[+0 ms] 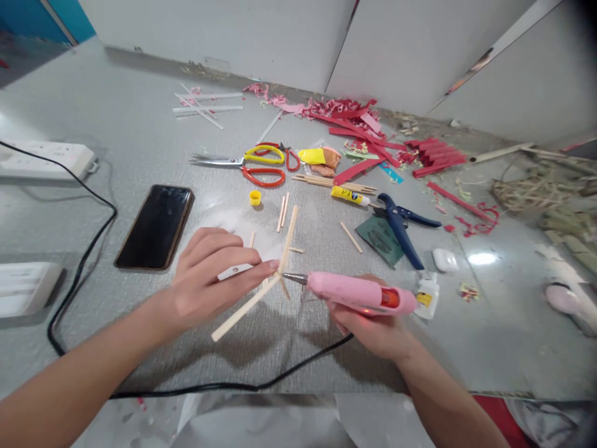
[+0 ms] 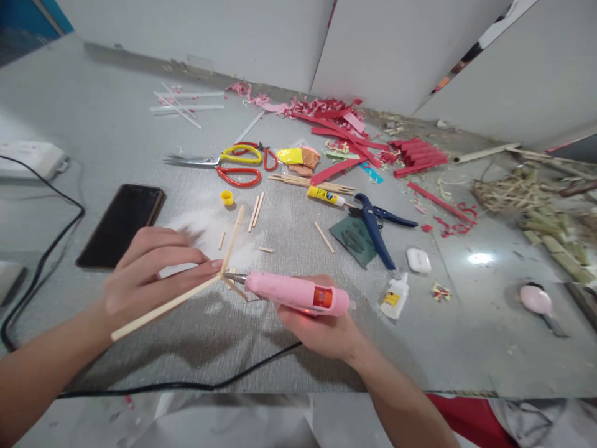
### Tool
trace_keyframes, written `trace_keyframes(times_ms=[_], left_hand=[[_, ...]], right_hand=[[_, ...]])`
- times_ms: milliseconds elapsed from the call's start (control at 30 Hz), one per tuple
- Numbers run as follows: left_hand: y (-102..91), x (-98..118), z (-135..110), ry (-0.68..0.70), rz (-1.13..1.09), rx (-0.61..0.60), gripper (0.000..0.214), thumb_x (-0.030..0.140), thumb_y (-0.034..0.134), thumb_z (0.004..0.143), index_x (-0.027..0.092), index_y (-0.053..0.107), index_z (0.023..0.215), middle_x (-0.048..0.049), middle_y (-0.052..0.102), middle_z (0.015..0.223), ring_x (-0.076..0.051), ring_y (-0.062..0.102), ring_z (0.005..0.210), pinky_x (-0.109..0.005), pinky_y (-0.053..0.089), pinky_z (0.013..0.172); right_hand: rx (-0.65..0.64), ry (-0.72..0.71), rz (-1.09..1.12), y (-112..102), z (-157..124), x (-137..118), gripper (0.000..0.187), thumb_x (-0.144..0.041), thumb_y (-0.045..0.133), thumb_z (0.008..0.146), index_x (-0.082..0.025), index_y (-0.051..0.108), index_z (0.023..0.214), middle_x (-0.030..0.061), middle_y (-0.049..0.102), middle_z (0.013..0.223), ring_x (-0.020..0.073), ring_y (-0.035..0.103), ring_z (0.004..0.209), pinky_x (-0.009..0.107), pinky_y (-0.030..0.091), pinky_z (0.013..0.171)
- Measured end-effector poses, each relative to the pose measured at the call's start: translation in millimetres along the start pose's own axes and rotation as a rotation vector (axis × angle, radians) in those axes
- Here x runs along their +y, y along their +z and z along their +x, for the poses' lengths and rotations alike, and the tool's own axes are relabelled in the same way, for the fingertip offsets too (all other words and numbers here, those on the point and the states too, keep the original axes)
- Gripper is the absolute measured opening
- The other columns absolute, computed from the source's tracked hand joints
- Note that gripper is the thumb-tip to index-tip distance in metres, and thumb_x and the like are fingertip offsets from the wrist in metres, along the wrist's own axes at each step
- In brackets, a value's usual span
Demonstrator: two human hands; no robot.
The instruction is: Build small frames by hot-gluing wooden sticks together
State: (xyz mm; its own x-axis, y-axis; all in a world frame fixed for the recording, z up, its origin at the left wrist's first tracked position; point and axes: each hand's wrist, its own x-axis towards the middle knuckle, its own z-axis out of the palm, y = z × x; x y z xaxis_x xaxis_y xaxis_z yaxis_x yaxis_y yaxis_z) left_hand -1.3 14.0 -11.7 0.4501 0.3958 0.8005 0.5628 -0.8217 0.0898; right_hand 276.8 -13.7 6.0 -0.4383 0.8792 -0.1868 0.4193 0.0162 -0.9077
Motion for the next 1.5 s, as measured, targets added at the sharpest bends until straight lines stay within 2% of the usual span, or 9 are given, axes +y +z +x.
trace_keyframes(times_ms=[233,567,833,1267,1500], left_hand=[[-0.2,0.8,-1.5,-0.031,0.007,-0.016,0.017,0.016,0.077,0.096,0.027,0.075,0.109,0.0031,0.077,0.090,-0.018,0.069,0.083,-0.035,0.060,0.076],[2.7,-1.9,-2.4,0.013,0.032,0.030,0.017,0.016,0.080,0.094,0.027,0.077,0.106,0.0043,0.076,0.086,-0.017,0.067,0.080,-0.034,0.057,0.077],[-0.4,0.2,0.0,-0.005,0.051,-0.005,0.016,0.017,0.079,0.095,0.029,0.076,0.105,0.0070,0.077,0.086,-0.016,0.068,0.079,-0.032,0.058,0.077],[3.0,-1.5,-0.7,0.008,0.017,0.051,0.013,0.017,0.080,0.094,0.027,0.076,0.101,0.0050,0.074,0.084,-0.016,0.065,0.076,-0.034,0.056,0.074],[2.2,0.4,-3.4,-0.026,-0.006,0.028,0.018,0.016,0.078,0.095,0.027,0.076,0.109,0.0025,0.075,0.088,-0.018,0.066,0.081,-0.037,0.057,0.077]], right_hand=[[0.008,-0.004,-0.037,0.3,0.2,-1.4,0.029,-0.026,0.059,0.079,-0.024,0.045,0.054,-0.0028,0.047,0.049,0.0121,0.043,0.048,0.024,0.034,0.044],[-0.012,-0.009,-0.033,-0.6,0.5,2.5,0.028,-0.022,0.057,0.079,-0.024,0.045,0.054,-0.0031,0.048,0.049,0.0120,0.045,0.048,0.026,0.037,0.047],[-0.019,-0.028,-0.101,-2.0,0.2,4.9,0.031,-0.022,0.058,0.080,-0.024,0.043,0.052,-0.0028,0.047,0.050,0.0124,0.045,0.050,0.025,0.037,0.048],[-0.018,-0.019,-0.041,-1.6,-0.2,4.7,0.029,-0.019,0.058,0.080,-0.024,0.045,0.054,-0.0036,0.050,0.050,0.0119,0.046,0.047,0.026,0.036,0.047],[-0.008,-0.045,-0.061,-1.6,0.3,0.9,0.027,-0.018,0.056,0.078,-0.025,0.045,0.055,-0.0038,0.050,0.048,0.0122,0.046,0.046,0.027,0.035,0.047]])
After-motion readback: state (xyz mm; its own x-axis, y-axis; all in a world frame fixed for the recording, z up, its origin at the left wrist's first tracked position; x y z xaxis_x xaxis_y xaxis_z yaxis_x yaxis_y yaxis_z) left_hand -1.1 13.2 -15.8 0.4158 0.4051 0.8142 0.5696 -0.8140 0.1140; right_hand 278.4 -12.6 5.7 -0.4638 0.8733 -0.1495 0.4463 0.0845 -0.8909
